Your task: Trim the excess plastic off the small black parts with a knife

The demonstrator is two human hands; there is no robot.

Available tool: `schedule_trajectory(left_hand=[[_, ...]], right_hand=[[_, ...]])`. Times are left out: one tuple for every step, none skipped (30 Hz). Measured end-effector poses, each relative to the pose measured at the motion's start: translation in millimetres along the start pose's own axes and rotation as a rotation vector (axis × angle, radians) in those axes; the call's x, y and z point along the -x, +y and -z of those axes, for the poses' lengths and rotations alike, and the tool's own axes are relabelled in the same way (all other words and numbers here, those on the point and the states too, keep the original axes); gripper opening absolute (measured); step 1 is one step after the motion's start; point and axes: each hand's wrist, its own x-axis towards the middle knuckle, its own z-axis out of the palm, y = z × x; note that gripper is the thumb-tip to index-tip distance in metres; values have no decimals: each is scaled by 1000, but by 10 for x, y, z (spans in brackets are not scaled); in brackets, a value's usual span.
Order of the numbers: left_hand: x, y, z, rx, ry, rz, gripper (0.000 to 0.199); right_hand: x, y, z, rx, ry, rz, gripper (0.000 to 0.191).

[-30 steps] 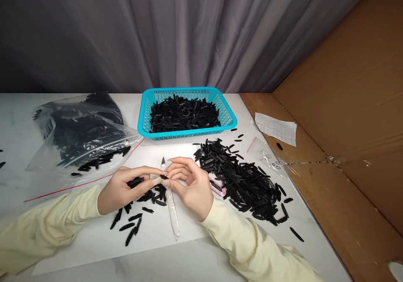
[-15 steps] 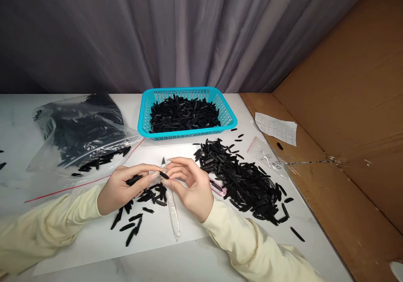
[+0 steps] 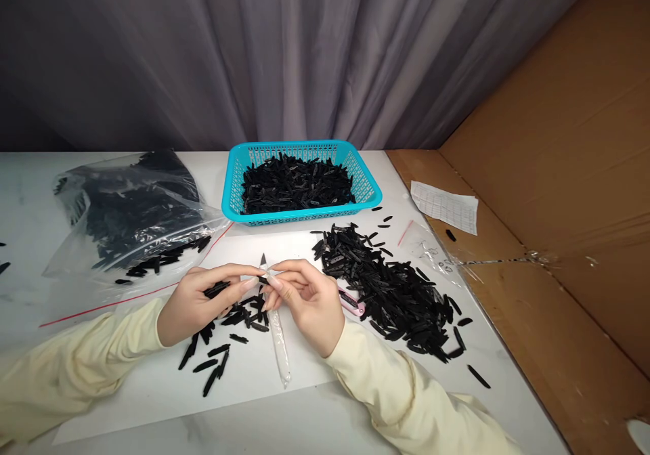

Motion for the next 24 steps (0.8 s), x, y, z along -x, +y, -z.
schedule_trajectory(left_hand=[[0, 1, -2, 6, 2, -7, 17], [0, 1, -3, 11, 3, -12, 17], [0, 1, -5, 13, 4, -16, 17], [1, 0, -6, 13, 4, -17, 17], [2, -2, -6, 12, 3, -15, 17], [3, -4, -6, 9, -1, -11, 16], [4, -6, -5, 4, -4, -6, 16], [5, -8, -3, -3, -8, 0, 15], [6, -10, -2, -11, -11, 7, 15], [6, -12, 0, -17, -15, 12, 15], [6, -12, 2, -22, -18, 17, 15], [5, -13, 3, -23, -21, 19, 15], [4, -12, 4, -21, -24, 21, 14], [4, -11, 4, -16, -27, 24, 14], [4, -10, 3, -7, -30, 31, 13], [5, -9, 2, 4, -33, 42, 13], [7, -7, 1, 16, -33, 56, 12], [10, -6, 0, 28, -30, 72, 12], [15, -3, 0, 38, -23, 89, 11], [19, 0, 1, 46, -16, 101, 11], [24, 4, 2, 50, -6, 110, 11], [27, 8, 4, 51, 4, 112, 11], [29, 11, 6, 50, 11, 110, 10], [28, 15, 7, 48, 16, 102, 10]], right_hand=[[-2, -1, 3, -13, -1, -15, 13], [-4, 0, 5, -25, -3, -33, 14], [-7, 1, 7, -37, -5, -53, 15], [-10, 2, 9, -49, -6, -74, 16], [-14, 4, 10, -62, -9, -93, 18], [-19, 5, 11, -76, -13, -110, 19], [-24, 7, 11, -93, -20, -123, 20], [-29, 9, 10, -111, -31, -134, 21], [-34, 12, 10, -130, -42, -144, 21], [-39, 14, 9, -152, -58, -157, 22], [-44, 15, 7, -177, -80, -174, 23], [-48, 15, 6, -205, -110, -197, 25], [-52, 13, 5, -235, -145, -227, 27], [-56, 9, 4, -263, -182, -261, 30], [-60, 3, 4, -289, -216, -294, 33], [-63, -3, 6, -311, -244, -321, 36], [-67, -9, 9, -327, -260, -341, 39], [-72, -13, 13, -340, -269, -354, 41], [-77, -14, 19, -353, -271, -360, 41], [-82, -12, 26, -366, -267, -362, 40], [-87, -6, 32, -377, -258, -362, 38], [-92, 1, 38, -384, -244, -359, 36], [-97, 10, 42, -387, -223, -353, 33], [-100, 18, 46, -386, -198, -347, 30]])
